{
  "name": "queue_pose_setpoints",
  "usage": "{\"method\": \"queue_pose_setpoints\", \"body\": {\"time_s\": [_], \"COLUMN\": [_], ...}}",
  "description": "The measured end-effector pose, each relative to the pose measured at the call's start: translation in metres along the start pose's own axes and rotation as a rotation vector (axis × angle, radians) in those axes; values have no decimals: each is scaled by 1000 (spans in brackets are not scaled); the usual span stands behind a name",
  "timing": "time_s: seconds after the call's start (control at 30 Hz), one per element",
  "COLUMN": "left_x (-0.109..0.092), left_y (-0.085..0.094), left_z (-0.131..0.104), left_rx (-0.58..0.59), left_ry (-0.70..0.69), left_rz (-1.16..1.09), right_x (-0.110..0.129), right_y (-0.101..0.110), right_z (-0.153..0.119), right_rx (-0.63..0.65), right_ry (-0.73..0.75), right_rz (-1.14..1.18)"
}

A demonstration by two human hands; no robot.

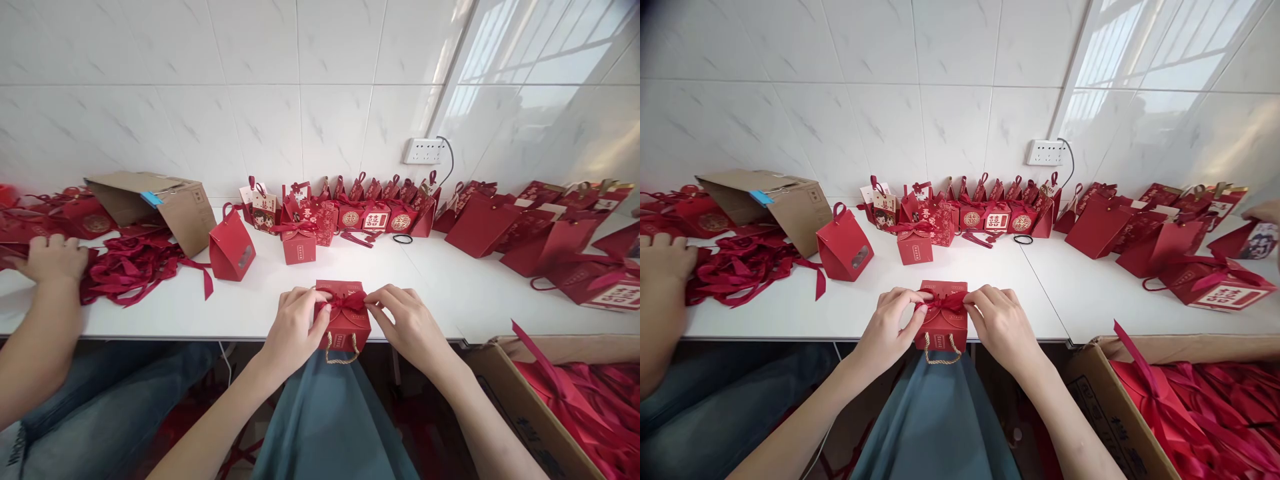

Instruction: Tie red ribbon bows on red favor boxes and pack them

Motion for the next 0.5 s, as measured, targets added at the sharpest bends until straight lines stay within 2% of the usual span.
{"method": "queue_pose_setpoints", "body": {"time_s": [0.1, 0.2, 0.33, 0.43, 0.5], "left_x": [5, 10, 13, 13, 12], "left_y": [-2, -3, -3, -4, -6], "left_z": [2, 5, 9, 9, 9], "left_rx": [51, 104, 143, 130, 115], "left_ry": [36, 61, 76, 85, 70], "left_rz": [-82, -165, -246, -266, -263], "right_x": [-10, -23, -31, -29, -28], "right_y": [-6, -16, -28, -26, -21], "right_z": [0, 1, 0, -2, -2], "right_rx": [34, 181, 437, 508, 528], "right_ry": [-216, -412, -513, -557, -551], "right_rz": [231, 492, 887, 1135, 1212]}}
Point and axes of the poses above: each hand's wrist, its own z-axis towards the middle knuckle, its own y-axis out of the back of the hand, x = y × z, the point moved 2 cm from there along z, towards the middle knuckle, and after that the axes turned 8 degrees about x, right-handed, at the moved point
